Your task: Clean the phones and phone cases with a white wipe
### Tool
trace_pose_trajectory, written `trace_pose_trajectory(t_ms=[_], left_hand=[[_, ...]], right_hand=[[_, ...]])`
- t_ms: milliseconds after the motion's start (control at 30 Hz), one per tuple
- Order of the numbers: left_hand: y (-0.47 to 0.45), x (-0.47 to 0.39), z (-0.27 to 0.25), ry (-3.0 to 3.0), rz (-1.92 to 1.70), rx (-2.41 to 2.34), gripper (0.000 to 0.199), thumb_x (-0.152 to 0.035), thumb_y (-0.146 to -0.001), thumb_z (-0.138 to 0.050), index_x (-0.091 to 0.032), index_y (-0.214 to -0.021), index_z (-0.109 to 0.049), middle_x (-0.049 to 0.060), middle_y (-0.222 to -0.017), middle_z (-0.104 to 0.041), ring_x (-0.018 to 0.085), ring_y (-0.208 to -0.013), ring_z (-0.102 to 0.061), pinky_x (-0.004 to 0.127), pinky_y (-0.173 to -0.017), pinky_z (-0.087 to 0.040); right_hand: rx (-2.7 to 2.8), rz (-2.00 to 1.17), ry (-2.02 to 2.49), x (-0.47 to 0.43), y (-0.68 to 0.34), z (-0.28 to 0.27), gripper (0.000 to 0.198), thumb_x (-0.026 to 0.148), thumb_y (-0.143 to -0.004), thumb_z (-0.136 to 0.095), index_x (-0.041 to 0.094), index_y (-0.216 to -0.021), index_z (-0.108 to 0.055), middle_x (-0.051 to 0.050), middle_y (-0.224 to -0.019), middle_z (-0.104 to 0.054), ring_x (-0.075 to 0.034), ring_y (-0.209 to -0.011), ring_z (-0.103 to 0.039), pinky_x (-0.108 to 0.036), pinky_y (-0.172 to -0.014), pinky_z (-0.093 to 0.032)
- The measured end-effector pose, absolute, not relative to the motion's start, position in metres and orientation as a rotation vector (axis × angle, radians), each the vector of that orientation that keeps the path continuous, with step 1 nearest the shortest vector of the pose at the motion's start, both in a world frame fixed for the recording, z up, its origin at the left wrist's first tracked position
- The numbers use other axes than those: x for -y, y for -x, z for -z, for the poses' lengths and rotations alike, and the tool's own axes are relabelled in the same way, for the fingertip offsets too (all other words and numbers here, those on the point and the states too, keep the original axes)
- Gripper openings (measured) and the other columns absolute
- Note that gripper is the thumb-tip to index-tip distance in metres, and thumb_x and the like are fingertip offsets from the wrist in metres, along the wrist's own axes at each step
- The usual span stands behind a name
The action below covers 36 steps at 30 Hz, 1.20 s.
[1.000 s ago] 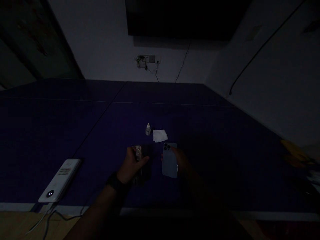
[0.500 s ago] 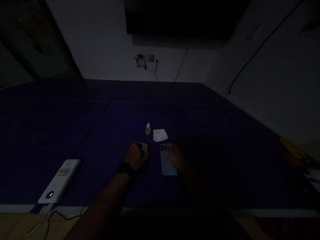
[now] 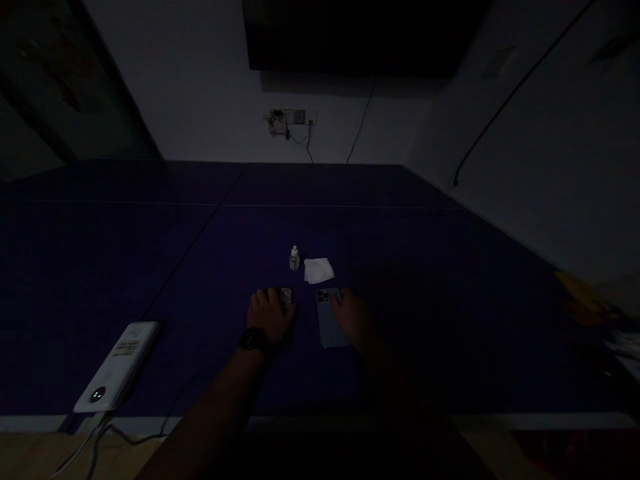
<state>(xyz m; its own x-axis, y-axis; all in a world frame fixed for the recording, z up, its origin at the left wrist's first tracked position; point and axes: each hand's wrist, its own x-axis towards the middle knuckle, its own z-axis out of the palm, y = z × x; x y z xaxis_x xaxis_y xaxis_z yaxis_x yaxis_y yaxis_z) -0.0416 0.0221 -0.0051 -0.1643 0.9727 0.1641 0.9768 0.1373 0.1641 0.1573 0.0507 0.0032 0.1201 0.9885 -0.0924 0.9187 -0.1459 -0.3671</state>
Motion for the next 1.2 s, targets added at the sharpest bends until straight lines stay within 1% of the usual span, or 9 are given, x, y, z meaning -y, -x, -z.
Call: trace_pose_trajectory(t_ms=[133, 300, 433, 533, 633, 800, 900, 1067, 1200], left_hand=[[0.042, -0.021, 0.008, 2.014, 0.366, 2.328, 0.054, -0.060, -0.089, -0.055, -0.013, -0.114, -0.057, 0.018, -0.109, -0.058, 0.035, -0.104, -0.054, 0.044, -0.085, -0.045], [0.041, -0.021, 0.009, 2.035, 0.387, 2.285, 0.059, -0.061, -0.090, -0.053, -0.011, -0.121, -0.056, 0.019, -0.111, -0.057, 0.036, -0.108, -0.053, 0.044, -0.087, -0.045], [0.045, -0.020, 0.006, 2.033, 0.430, 2.277, 0.061, -0.065, -0.094, -0.044, -0.012, -0.121, -0.056, 0.018, -0.111, -0.057, 0.035, -0.107, -0.053, 0.044, -0.087, -0.045], [0.059, -0.017, 0.004, 2.038, 0.459, 2.284, 0.055, -0.062, -0.096, -0.041, -0.013, -0.118, -0.056, 0.017, -0.108, -0.058, 0.033, -0.104, -0.054, 0.043, -0.087, -0.045], [0.083, -0.011, 0.005, 2.075, 0.456, 2.282, 0.046, -0.057, -0.096, -0.044, -0.015, -0.108, -0.060, 0.015, -0.104, -0.060, 0.032, -0.100, -0.055, 0.044, -0.089, -0.044], [0.115, 0.008, 0.011, 2.113, 0.455, 2.289, 0.035, -0.046, -0.098, -0.043, -0.017, -0.103, -0.061, 0.013, -0.101, -0.061, 0.030, -0.097, -0.056, 0.043, -0.088, -0.044], [0.120, 0.017, 0.016, 2.125, 0.466, 2.281, 0.032, -0.042, -0.099, -0.043, -0.017, -0.105, -0.061, 0.013, -0.104, -0.061, 0.029, -0.097, -0.055, 0.042, -0.089, -0.045], [0.118, 0.021, 0.020, 2.135, 0.503, 2.271, 0.029, -0.038, -0.100, -0.042, -0.019, -0.109, -0.062, 0.013, -0.107, -0.062, 0.029, -0.098, -0.054, 0.044, -0.093, -0.044], [0.117, 0.019, 0.020, 2.147, 0.524, 2.272, 0.031, -0.038, -0.100, -0.042, -0.018, -0.112, -0.062, 0.014, -0.108, -0.062, 0.029, -0.098, -0.054, 0.044, -0.092, -0.044]], right_hand=[[1.934, -0.413, 2.215, -0.051, -0.156, -0.004, 0.036, 0.042, -0.103, -0.043, 0.012, -0.110, -0.063, -0.019, -0.104, -0.072, -0.028, -0.096, -0.071, -0.033, -0.077, -0.045], [1.978, -0.357, 2.224, -0.051, -0.153, -0.002, 0.034, 0.041, -0.102, -0.045, 0.013, -0.110, -0.061, -0.020, -0.111, -0.070, -0.029, -0.099, -0.070, -0.033, -0.078, -0.046], [2.000, -0.333, 2.218, -0.052, -0.156, -0.002, 0.034, 0.041, -0.101, -0.048, 0.012, -0.113, -0.060, -0.020, -0.107, -0.071, -0.029, -0.096, -0.070, -0.033, -0.076, -0.046], [2.010, -0.324, 2.190, -0.061, -0.165, -0.007, 0.032, 0.041, -0.100, -0.048, 0.014, -0.110, -0.062, -0.017, -0.107, -0.071, -0.028, -0.096, -0.070, -0.033, -0.077, -0.046], [1.996, -0.315, 2.162, -0.080, -0.176, -0.013, 0.030, 0.040, -0.100, -0.047, 0.017, -0.109, -0.064, -0.014, -0.108, -0.072, -0.025, -0.097, -0.069, -0.032, -0.079, -0.045], [1.973, -0.312, 2.122, -0.128, -0.178, -0.016, 0.030, 0.034, -0.100, -0.046, 0.015, -0.108, -0.068, -0.016, -0.114, -0.071, -0.025, -0.106, -0.066, -0.032, -0.087, -0.046], [1.971, -0.339, 2.117, -0.150, -0.171, -0.012, 0.032, 0.038, -0.100, -0.050, 0.013, -0.108, -0.069, -0.017, -0.114, -0.070, -0.025, -0.107, -0.065, -0.035, -0.092, -0.047], [1.941, -0.382, 2.137, -0.172, -0.162, -0.002, 0.036, 0.046, -0.099, -0.058, 0.015, -0.115, -0.064, -0.009, -0.117, -0.067, -0.023, -0.104, -0.065, -0.046, -0.093, -0.052], [1.933, -0.364, 2.094, -0.185, -0.156, -0.003, 0.037, 0.044, -0.100, -0.054, 0.014, -0.121, -0.062, -0.012, -0.122, -0.065, -0.025, -0.111, -0.062, -0.047, -0.098, -0.048]])
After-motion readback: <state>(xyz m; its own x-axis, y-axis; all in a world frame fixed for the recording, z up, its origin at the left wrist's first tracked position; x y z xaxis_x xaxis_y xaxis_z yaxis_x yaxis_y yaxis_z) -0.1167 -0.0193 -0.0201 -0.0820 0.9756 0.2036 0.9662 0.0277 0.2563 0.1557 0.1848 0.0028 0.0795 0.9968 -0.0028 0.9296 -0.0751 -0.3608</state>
